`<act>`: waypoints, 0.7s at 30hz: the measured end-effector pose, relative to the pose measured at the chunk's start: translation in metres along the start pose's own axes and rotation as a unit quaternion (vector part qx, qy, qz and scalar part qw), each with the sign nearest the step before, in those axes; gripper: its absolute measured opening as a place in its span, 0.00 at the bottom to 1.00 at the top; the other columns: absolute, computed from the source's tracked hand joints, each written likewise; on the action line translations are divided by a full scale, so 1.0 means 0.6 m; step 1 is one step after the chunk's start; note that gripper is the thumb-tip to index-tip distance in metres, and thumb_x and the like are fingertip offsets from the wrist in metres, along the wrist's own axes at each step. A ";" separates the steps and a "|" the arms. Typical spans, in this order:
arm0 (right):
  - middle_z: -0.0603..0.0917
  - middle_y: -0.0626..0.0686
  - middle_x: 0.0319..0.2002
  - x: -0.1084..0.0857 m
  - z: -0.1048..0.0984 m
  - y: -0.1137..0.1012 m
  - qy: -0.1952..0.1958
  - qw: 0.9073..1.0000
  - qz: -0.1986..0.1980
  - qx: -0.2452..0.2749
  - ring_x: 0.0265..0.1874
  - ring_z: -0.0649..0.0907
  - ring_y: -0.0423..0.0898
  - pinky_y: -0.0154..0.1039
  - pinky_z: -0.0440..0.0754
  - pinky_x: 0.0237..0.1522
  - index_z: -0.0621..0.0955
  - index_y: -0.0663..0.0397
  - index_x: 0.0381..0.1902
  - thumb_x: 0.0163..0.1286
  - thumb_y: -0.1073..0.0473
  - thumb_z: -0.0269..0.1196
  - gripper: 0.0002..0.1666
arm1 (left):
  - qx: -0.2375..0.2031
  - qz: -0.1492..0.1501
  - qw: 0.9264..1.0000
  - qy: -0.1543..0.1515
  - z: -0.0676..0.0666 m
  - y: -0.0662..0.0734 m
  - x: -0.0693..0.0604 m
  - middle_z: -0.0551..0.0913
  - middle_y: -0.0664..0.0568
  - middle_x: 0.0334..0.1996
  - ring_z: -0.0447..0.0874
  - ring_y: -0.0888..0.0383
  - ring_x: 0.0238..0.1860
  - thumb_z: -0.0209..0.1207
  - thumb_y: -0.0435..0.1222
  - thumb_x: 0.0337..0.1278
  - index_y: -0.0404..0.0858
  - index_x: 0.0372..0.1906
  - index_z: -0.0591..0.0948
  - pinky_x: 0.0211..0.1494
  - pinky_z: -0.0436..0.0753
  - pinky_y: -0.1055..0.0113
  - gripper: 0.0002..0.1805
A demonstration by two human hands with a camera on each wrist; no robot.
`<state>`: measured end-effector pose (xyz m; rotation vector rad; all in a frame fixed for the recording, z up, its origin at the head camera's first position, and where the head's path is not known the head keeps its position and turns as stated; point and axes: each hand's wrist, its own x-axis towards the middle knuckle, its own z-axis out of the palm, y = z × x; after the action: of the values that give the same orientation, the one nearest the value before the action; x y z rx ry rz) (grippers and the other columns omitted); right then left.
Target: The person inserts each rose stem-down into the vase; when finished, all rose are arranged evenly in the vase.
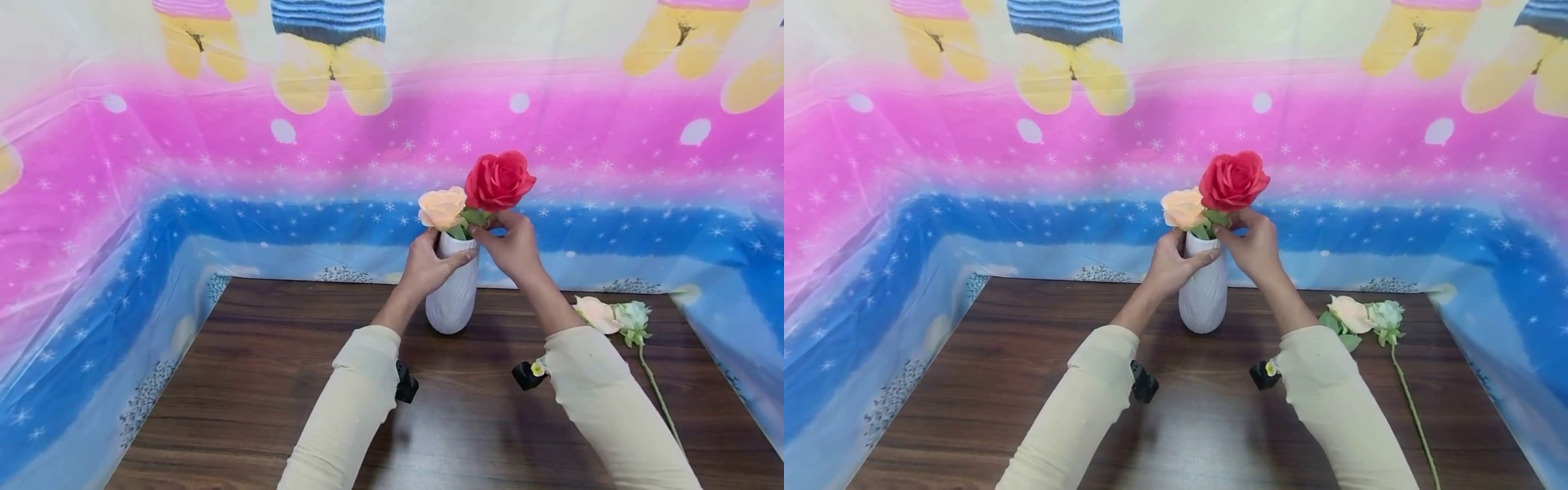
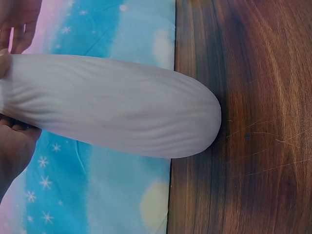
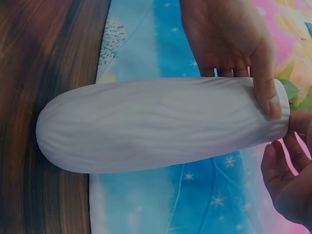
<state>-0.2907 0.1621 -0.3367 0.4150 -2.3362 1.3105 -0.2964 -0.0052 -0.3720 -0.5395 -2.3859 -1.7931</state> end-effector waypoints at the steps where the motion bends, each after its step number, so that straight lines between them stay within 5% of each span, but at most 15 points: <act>1: 0.86 0.70 0.46 0.001 0.001 0.000 -0.004 1.000 0.005 0.001 0.49 0.85 0.64 0.62 0.85 0.54 0.83 0.70 0.55 0.68 0.65 0.67 0.19 | 0.001 0.001 1.000 0.000 0.000 0.000 0.000 0.81 0.45 0.60 0.84 0.49 0.58 0.70 0.42 0.60 0.39 0.68 0.72 0.62 0.85 0.53 0.33; 6: 0.85 0.69 0.52 -0.001 0.003 0.006 -0.010 0.999 0.021 0.023 0.52 0.84 0.63 0.57 0.85 0.55 0.81 0.70 0.57 0.68 0.65 0.67 0.21 | 0.000 0.000 1.000 0.000 0.000 0.002 -0.001 0.81 0.45 0.60 0.84 0.49 0.59 0.70 0.42 0.60 0.39 0.68 0.72 0.63 0.84 0.53 0.33; 13: 0.83 0.65 0.53 -0.016 -0.002 0.013 -0.004 0.998 0.031 0.056 0.47 0.84 0.43 0.22 0.80 0.47 0.79 0.68 0.56 0.70 0.65 0.65 0.19 | 0.000 -0.004 1.000 -0.001 0.000 0.002 -0.001 0.81 0.45 0.60 0.84 0.49 0.59 0.70 0.42 0.60 0.39 0.68 0.72 0.63 0.84 0.53 0.33; 16: 0.82 0.65 0.55 -0.024 -0.006 0.015 -0.006 0.996 0.045 0.072 0.43 0.82 0.31 0.20 0.79 0.45 0.78 0.66 0.59 0.70 0.64 0.65 0.21 | 0.001 -0.006 1.000 0.002 0.000 0.001 -0.001 0.82 0.45 0.60 0.84 0.49 0.59 0.70 0.42 0.60 0.39 0.68 0.73 0.63 0.84 0.52 0.33; 21: 0.83 0.58 0.53 -0.038 -0.014 0.016 -0.014 0.991 0.071 0.112 0.42 0.82 0.27 0.22 0.83 0.45 0.76 0.64 0.63 0.73 0.63 0.63 0.23 | -0.001 -0.004 1.000 0.005 0.000 0.000 0.000 0.82 0.44 0.60 0.84 0.48 0.59 0.71 0.42 0.59 0.38 0.67 0.73 0.63 0.84 0.52 0.33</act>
<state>-0.2736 0.1755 -0.3513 0.3433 -2.2855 1.6525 -0.2962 -0.0053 -0.3719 -0.5211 -2.3826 -1.7976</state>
